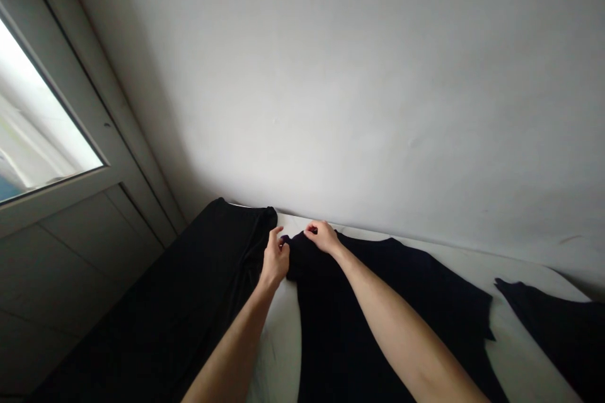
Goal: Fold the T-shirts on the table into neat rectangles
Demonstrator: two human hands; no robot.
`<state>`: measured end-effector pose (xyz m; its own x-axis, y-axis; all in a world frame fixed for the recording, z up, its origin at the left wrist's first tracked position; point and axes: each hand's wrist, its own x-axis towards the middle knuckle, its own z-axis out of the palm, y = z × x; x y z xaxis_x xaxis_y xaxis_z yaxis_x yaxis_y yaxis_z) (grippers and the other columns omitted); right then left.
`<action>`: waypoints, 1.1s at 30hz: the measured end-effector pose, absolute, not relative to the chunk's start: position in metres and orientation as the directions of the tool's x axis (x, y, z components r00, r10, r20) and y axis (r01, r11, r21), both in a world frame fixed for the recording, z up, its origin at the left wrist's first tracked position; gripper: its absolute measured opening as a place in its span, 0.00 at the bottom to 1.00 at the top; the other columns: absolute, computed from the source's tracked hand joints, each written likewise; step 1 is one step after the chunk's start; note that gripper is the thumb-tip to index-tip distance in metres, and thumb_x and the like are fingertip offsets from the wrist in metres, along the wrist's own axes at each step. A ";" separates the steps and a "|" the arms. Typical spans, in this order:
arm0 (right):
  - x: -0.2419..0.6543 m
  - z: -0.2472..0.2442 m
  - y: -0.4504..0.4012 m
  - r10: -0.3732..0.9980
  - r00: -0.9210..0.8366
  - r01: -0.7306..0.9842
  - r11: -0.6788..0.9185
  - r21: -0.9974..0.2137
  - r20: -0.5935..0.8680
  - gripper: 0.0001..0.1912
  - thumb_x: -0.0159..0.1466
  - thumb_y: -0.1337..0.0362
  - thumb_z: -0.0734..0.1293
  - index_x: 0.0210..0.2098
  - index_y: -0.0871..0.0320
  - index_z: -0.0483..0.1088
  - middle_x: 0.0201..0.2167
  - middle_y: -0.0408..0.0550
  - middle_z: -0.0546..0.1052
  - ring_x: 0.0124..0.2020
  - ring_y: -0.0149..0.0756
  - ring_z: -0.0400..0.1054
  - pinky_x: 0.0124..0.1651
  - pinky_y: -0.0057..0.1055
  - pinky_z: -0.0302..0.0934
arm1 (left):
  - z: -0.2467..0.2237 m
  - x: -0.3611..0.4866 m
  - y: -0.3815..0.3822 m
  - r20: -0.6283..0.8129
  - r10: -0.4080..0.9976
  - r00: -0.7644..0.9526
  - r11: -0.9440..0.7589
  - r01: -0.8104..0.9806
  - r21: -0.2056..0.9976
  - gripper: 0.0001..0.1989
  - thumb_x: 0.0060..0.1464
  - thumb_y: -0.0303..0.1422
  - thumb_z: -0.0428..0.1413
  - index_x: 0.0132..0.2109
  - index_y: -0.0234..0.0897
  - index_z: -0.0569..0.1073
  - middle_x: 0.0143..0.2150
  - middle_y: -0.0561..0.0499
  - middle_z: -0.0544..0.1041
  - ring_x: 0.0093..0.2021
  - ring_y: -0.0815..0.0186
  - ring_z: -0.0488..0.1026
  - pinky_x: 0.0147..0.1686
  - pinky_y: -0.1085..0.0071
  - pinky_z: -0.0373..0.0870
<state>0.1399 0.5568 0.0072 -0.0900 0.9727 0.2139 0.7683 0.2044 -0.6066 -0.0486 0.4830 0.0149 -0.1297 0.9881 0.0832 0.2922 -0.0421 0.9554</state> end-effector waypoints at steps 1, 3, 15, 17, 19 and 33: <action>0.140 0.007 0.557 0.973 -0.092 0.768 0.206 -0.606 0.213 0.04 0.60 0.61 0.70 0.31 0.51 0.78 0.35 0.42 0.82 0.40 0.39 0.75 0.41 0.31 0.65 | 0.014 -0.048 0.483 0.084 0.990 -0.117 -0.056 0.222 0.973 0.25 0.56 0.28 0.54 0.62 0.39 0.67 0.38 0.52 0.78 0.27 0.73 0.71 0.30 0.77 0.66; 0.140 0.006 0.557 0.972 -0.094 0.768 0.208 -0.605 0.215 0.04 0.61 0.61 0.69 0.31 0.51 0.78 0.36 0.43 0.82 0.41 0.39 0.75 0.43 0.31 0.64 | 0.014 -0.048 0.484 0.064 0.995 -0.072 -0.058 0.086 0.995 0.29 0.53 0.26 0.55 0.63 0.38 0.69 0.43 0.49 0.79 0.30 0.73 0.72 0.32 0.78 0.67; 0.141 0.001 0.558 0.968 -0.046 0.760 0.193 -0.620 0.245 0.04 0.62 0.63 0.68 0.34 0.53 0.76 0.37 0.45 0.82 0.41 0.39 0.75 0.43 0.31 0.65 | 0.025 -0.057 0.478 0.081 0.971 -0.225 0.088 0.650 0.755 0.15 0.57 0.27 0.60 0.52 0.33 0.77 0.45 0.43 0.81 0.44 0.60 0.77 0.47 0.68 0.69; 0.141 0.000 0.558 0.967 -0.043 0.760 0.194 -0.621 0.249 0.03 0.61 0.64 0.69 0.35 0.53 0.76 0.38 0.45 0.82 0.42 0.39 0.75 0.44 0.31 0.65 | 0.026 -0.057 0.474 0.148 0.973 -0.177 0.032 0.739 0.673 0.11 0.59 0.28 0.58 0.49 0.35 0.77 0.44 0.44 0.80 0.46 0.59 0.77 0.49 0.67 0.68; 0.141 -0.001 0.558 0.966 -0.044 0.761 0.197 -0.618 0.254 0.03 0.60 0.65 0.70 0.35 0.53 0.76 0.38 0.45 0.82 0.42 0.39 0.75 0.44 0.31 0.65 | 0.026 -0.055 0.471 0.180 0.975 -0.133 -0.008 0.782 0.623 0.08 0.60 0.28 0.56 0.45 0.36 0.77 0.43 0.45 0.78 0.46 0.60 0.76 0.49 0.67 0.68; 0.137 -0.003 0.555 0.954 -0.022 0.779 0.203 -0.593 0.298 0.09 0.59 0.63 0.72 0.39 0.55 0.77 0.38 0.48 0.81 0.46 0.43 0.73 0.50 0.37 0.66 | 0.013 -0.052 0.482 0.245 0.954 -0.173 -0.120 0.530 0.839 0.12 0.60 0.28 0.53 0.50 0.39 0.66 0.36 0.52 0.76 0.33 0.65 0.75 0.37 0.70 0.69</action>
<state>0.1374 0.5550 -0.0027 -0.0218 0.9542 0.2983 0.7790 0.2032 -0.5932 -0.0519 0.4825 0.0132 -0.1732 0.9539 0.2453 0.5303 -0.1196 0.8394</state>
